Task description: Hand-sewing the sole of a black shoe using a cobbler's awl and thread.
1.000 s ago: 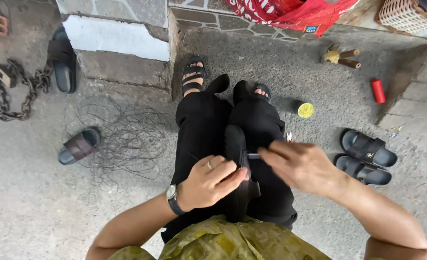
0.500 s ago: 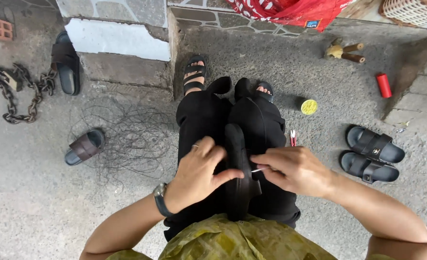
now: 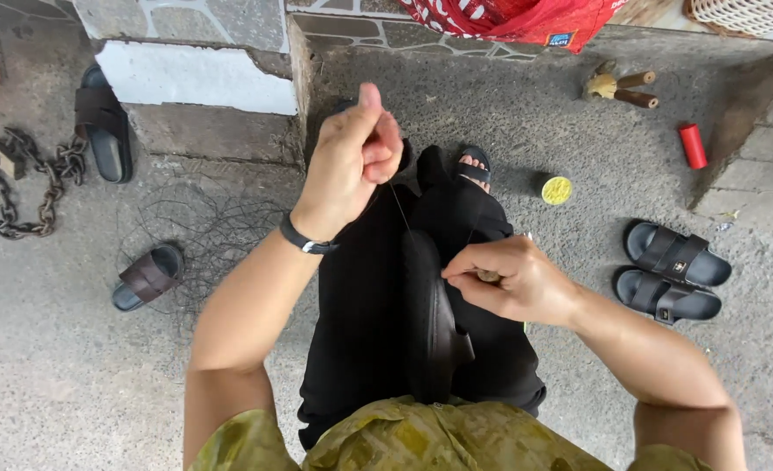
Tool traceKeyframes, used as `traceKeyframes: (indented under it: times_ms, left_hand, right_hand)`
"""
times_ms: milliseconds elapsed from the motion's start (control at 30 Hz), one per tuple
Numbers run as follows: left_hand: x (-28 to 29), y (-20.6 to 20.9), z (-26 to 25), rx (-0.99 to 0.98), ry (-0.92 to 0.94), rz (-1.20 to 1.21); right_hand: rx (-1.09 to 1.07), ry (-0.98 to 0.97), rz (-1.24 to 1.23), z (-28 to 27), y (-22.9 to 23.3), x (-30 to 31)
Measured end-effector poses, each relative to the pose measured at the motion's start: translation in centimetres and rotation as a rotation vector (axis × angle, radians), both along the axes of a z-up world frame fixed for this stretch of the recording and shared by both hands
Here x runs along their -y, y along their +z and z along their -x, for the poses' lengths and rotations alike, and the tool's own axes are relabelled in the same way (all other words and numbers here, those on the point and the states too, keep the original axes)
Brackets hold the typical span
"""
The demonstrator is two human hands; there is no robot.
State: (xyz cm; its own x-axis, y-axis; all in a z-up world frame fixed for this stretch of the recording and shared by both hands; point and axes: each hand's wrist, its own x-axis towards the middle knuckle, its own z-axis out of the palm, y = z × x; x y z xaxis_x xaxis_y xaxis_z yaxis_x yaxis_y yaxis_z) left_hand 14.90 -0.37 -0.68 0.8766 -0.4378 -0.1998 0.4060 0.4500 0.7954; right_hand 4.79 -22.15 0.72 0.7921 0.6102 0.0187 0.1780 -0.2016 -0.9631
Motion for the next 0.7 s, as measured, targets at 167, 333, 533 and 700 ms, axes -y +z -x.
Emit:
traceKeyframes:
  times_ms: [167,333,533,700]
  left_hand:
    - [-4.1,1.6,0.6,0.162,-0.173,-0.688]
    - [-4.7,2.7,6.3,1.005,-0.012,-1.323]
    - [-2.0,2.9,13.5,0.895,-0.121,-0.925]
    - [-1.2,1.9,13.8,0.845,-0.074,-0.834]
  right_hand:
    - [0.254,-0.057,0.158,0.9,1.8,0.6]
    - [0.554,-0.071,0.347,3.5,2.8,1.1]
    - [0.62,-0.089,0.421,4.4,3.1,0.5]
    - [0.658,-0.074,0.576,4.9,3.9,0.4]
